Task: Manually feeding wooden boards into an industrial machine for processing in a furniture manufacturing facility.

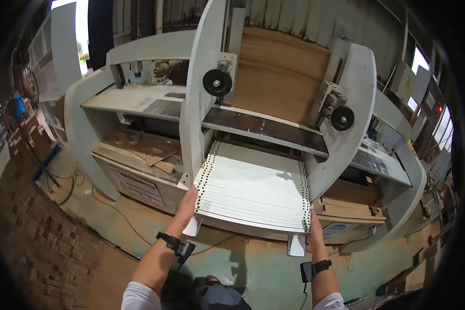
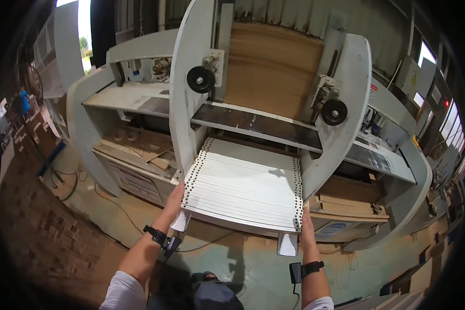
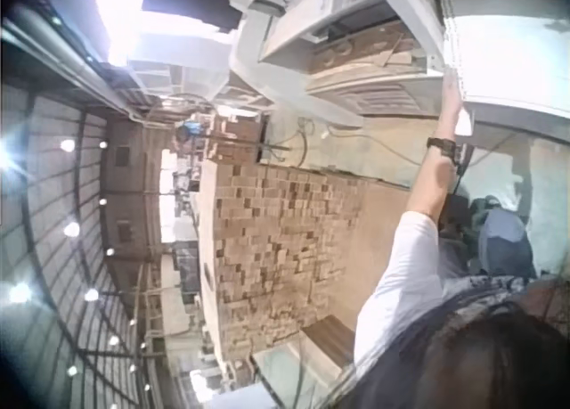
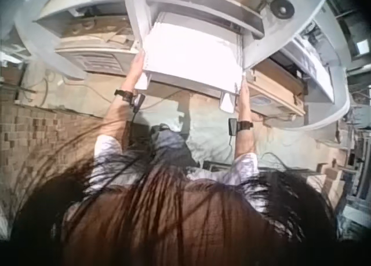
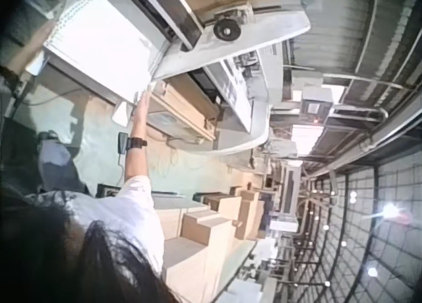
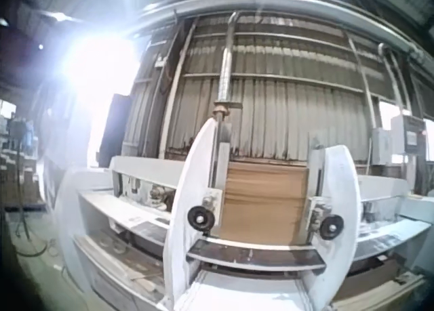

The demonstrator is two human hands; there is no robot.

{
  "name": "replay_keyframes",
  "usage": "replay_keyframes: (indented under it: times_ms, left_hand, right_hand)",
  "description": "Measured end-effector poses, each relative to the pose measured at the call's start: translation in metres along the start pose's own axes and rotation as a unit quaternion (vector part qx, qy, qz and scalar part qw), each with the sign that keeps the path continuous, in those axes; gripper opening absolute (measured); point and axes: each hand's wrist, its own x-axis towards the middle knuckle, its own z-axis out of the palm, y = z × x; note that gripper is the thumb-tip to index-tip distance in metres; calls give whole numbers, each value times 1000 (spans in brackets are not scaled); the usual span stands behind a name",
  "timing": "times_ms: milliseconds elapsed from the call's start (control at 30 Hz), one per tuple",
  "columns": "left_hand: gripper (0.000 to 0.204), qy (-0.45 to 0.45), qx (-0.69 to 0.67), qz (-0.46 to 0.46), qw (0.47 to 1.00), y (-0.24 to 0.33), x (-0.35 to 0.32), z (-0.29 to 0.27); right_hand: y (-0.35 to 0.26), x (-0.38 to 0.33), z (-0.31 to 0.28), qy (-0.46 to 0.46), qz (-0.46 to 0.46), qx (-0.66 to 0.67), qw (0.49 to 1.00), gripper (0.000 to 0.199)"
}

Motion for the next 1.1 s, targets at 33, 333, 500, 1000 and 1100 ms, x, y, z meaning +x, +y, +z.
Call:
replay_keyframes:
  times_ms: [33,333,500,1000,1100]
  left_hand:
    - [50,2,9,7,1000,1,-4,-3]
    - [40,72,107,64,990,1,-14,19]
    - [37,76,224,76,969,13,-36,17]
    - [108,-353,595,323,646,59,-40,152]
    - [107,-339,572,330,670,55,-52,146]
  right_hand:
    - [1,-1,2,-6,5,10,1000,54]
    - [14,-17,-6,77,-38,-58,995,53]
    - [24,-28,-2,120,-88,-245,958,58]
    - [28,-27,-29,158,-65,-192,966,41]
    - [22,-39,-54,177,34,-30,983,36]
